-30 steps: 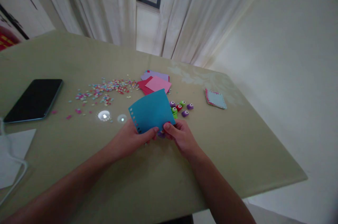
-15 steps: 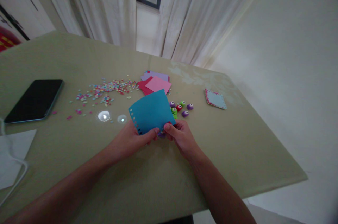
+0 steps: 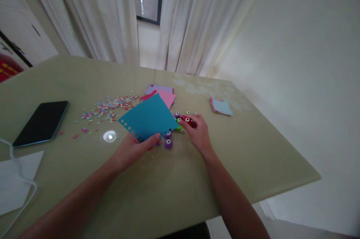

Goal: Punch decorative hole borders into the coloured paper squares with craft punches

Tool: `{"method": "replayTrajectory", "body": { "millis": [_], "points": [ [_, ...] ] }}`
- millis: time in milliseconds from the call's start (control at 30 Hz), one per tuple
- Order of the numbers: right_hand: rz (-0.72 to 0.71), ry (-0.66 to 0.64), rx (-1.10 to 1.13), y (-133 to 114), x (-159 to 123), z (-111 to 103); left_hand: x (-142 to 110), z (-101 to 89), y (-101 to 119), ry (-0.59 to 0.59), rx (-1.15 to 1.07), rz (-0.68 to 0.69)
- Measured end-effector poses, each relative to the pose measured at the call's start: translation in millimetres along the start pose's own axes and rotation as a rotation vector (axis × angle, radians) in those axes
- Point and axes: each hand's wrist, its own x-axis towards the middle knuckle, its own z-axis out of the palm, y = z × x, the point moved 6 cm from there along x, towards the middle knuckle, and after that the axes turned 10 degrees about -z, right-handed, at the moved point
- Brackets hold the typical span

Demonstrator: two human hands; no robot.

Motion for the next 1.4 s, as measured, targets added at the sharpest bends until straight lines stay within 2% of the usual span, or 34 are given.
{"method": "replayTrajectory", "body": {
  "millis": [167, 300, 367, 467, 600, 733, 867, 1000, 1133, 1233, 1300, 1400],
  "points": [
    [-0.129, -0.149, -0.173, -13, -1, 7, 8, -13.8, -2, 0.091, 0.000, 0.035],
    [-0.182, -0.365, -0.302, -19, -5, 16, 12, -26.7, 2, 0.193, -0.077, 0.095],
    [-0.189, -0.397, -0.328, -19, -6, 15, 15, -30.0, 1, 0.226, -0.110, 0.100],
    [-0.178, -0.297, -0.269, -20, -5, 6, 17, -28.4, -1, 0.213, -0.121, 0.102],
    [-0.146, -0.112, 0.029, -21, -4, -5, 14, -14.9, -2, 0.078, -0.085, 0.079],
    [-0.103, -0.131, 0.391, -23, -11, 10, 2, 2.8, 2, -0.075, -0.009, 0.059],
    [-0.008, -0.127, 0.446, -21, -19, 29, -5, 10.5, 3, -0.126, 0.015, 0.063],
    [0.033, -0.037, 0.480, -18, -18, 30, 1, 6.5, -3, -0.089, -0.006, 0.062],
    [0.080, 0.137, 0.484, -5, -10, 13, 5, 0.1, -3, -0.007, -0.054, 0.100],
    [0.098, 0.193, 0.472, 6, -5, 1, 6, -3.2, -5, 0.043, -0.056, 0.119],
    [0.109, 0.228, 0.467, 12, -3, -4, 6, -6.4, -6, 0.092, 0.012, 0.161],
    [0.128, 0.319, 0.455, 24, -3, -9, 4, -11.1, -4, 0.227, 0.282, 0.341]
  ]
}}
